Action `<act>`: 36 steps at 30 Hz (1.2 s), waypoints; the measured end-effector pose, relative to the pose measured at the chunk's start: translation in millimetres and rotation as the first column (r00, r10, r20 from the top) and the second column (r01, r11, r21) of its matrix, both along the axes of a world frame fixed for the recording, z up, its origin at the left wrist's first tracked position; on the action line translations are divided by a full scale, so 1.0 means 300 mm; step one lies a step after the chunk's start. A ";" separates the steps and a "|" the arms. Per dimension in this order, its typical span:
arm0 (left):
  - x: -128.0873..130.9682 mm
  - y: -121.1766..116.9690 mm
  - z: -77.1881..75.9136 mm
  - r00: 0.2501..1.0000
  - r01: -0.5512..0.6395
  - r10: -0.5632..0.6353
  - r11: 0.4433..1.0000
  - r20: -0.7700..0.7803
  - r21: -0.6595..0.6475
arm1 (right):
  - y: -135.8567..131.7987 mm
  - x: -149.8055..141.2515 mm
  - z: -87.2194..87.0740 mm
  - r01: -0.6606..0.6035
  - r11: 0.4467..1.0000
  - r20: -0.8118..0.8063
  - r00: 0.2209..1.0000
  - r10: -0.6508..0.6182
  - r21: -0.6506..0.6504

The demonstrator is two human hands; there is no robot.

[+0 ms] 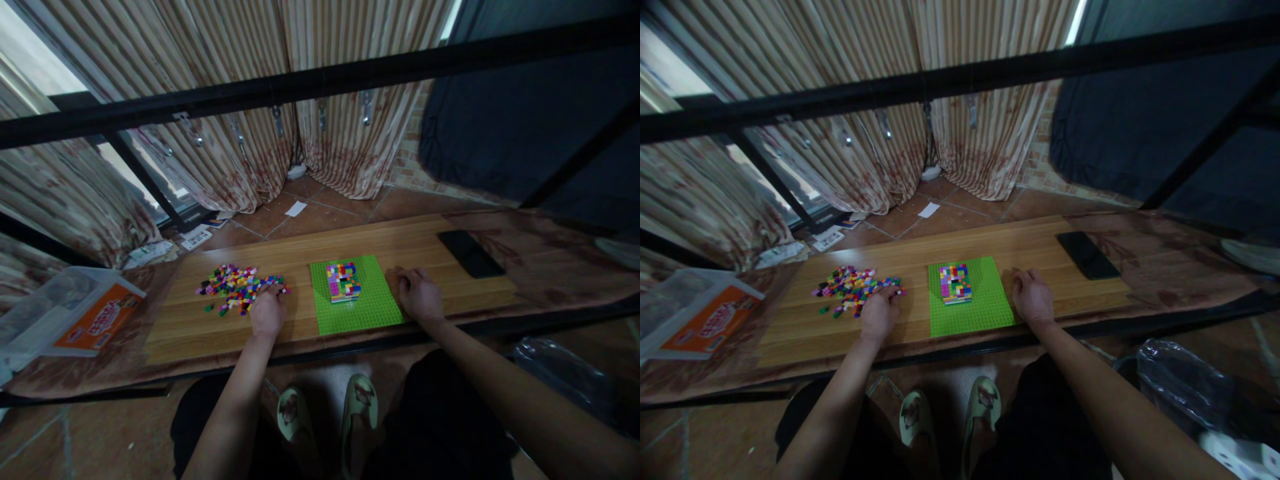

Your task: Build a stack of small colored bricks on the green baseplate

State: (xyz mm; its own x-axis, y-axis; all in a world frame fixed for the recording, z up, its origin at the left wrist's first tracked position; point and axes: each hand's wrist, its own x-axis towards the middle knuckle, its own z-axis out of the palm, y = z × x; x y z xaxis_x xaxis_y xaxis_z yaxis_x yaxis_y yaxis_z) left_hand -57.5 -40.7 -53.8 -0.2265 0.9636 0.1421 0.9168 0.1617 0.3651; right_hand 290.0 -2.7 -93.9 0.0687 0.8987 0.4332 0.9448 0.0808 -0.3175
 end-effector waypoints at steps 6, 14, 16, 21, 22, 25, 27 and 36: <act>-0.007 -0.004 0.003 0.999 -0.022 0.022 1.000 0.023 0.007 | 0.001 0.000 -0.002 -0.007 1.000 -0.014 1.000 0.007 0.006; -0.013 -0.011 -0.002 0.685 -0.104 0.058 0.994 0.726 0.018 | 0.001 -0.001 0.000 -0.001 1.000 0.000 1.000 0.001 0.008; -0.004 -0.017 0.004 0.457 -0.128 0.084 0.991 0.885 -0.028 | 0.002 0.000 -0.001 -0.001 1.000 0.001 1.000 0.001 0.006; 0.016 -0.039 0.013 0.238 -0.198 0.138 0.976 0.961 -0.091 | 0.002 0.002 -0.004 -0.011 1.000 -0.009 1.000 0.011 0.009; 0.018 -0.040 0.010 0.240 -0.212 0.148 0.972 0.960 -0.097 | 0.002 0.002 -0.003 -0.010 1.000 -0.009 1.000 0.010 0.008; 0.021 -0.036 -0.006 0.266 -0.241 0.155 0.966 0.952 -0.090 | 0.001 0.001 -0.002 -0.013 1.000 -0.017 1.000 0.013 0.005; 0.021 -0.031 -0.017 0.279 -0.249 0.153 0.965 0.948 -0.082 | 0.001 0.001 -0.001 -0.017 1.000 -0.015 1.000 0.017 0.006; 0.018 -0.040 -0.009 0.283 -0.239 0.129 0.969 0.950 -0.060 | -0.005 -0.006 0.012 0.009 1.000 -0.002 1.000 -0.009 -0.011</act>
State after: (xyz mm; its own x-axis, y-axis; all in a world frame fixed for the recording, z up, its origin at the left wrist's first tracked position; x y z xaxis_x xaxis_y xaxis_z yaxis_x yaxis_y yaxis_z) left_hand -52.0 -52.7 -56.3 -0.4260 0.8750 -0.2299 -0.1182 0.1981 0.9730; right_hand 288.1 -4.1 -90.5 0.0772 0.9029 0.4228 0.9450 0.0690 -0.3198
